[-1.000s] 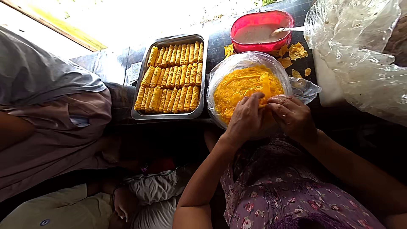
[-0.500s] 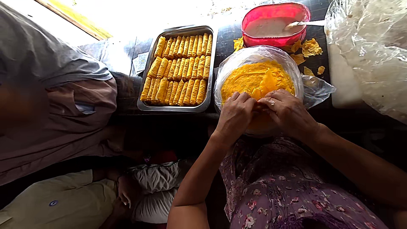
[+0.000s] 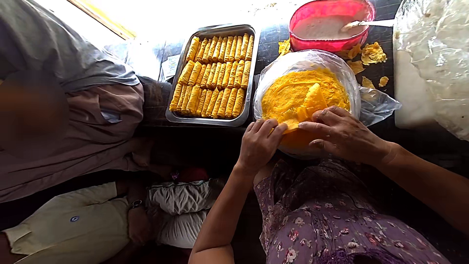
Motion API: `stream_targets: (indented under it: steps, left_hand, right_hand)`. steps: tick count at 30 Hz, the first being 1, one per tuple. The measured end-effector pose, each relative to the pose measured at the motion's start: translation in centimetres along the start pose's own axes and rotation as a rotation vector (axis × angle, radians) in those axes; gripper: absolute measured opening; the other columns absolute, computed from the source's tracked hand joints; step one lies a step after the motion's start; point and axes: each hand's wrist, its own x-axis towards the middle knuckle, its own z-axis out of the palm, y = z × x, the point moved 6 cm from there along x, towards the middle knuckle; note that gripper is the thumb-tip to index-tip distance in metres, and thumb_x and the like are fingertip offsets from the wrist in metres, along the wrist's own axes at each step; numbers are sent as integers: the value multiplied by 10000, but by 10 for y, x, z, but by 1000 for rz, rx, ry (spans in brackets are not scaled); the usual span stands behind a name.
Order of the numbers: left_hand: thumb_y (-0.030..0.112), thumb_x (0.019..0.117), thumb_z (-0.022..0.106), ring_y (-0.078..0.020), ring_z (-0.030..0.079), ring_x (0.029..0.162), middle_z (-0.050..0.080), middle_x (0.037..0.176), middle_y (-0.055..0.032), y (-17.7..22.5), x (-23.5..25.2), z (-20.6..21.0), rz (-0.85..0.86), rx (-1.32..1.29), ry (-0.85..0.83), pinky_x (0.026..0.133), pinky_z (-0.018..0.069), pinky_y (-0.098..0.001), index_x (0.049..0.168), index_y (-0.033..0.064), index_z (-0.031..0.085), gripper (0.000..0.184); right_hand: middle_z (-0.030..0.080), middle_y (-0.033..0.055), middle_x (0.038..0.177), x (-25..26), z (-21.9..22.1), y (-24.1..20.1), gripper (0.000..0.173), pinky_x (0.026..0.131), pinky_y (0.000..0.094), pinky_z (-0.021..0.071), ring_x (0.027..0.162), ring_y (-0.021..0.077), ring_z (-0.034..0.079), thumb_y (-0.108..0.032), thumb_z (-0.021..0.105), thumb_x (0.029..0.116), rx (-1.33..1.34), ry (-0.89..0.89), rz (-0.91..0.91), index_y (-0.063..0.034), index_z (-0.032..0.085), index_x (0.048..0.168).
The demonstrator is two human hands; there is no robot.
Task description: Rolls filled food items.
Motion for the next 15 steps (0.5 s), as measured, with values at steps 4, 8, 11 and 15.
stream_targets:
  steps: [4,8,11,15]
  left_hand:
    - [100,948,656,-243,648,793,689,855,-112,-5,-14,-9,-67,31,100,703,526,-324,991,51,780,140]
    - [50,937,669,-228,711,847,748,901,-126,4,-6,-8,-99,-54,126,777,569,-300,980,28,789,130]
    - [6,949,636,-277,731,1029,749,1078,-181,15,5,-2,-85,-127,93,921,580,-337,1003,5,772,146]
    - [-26,952,620,-295,712,1122,730,1151,-204,30,16,7,-14,-175,85,983,565,-347,998,-11,732,121]
  right_hand:
    - [645,159,1058,6,3,-5,396,826,454,497,1006,346,615,-396,502,1023,-54,-37,-30,-265,696,1343]
    - [652,168,1048,11,7,-9,421,780,463,477,964,353,612,-440,461,1038,-93,-51,-41,-245,725,1301]
    - [690,163,1092,10,6,-8,476,821,475,502,1014,362,639,-434,526,994,-97,-22,26,-101,703,1285]
    - [695,167,1072,10,4,-7,458,811,473,504,1005,357,644,-406,614,947,-97,47,77,-16,745,1149]
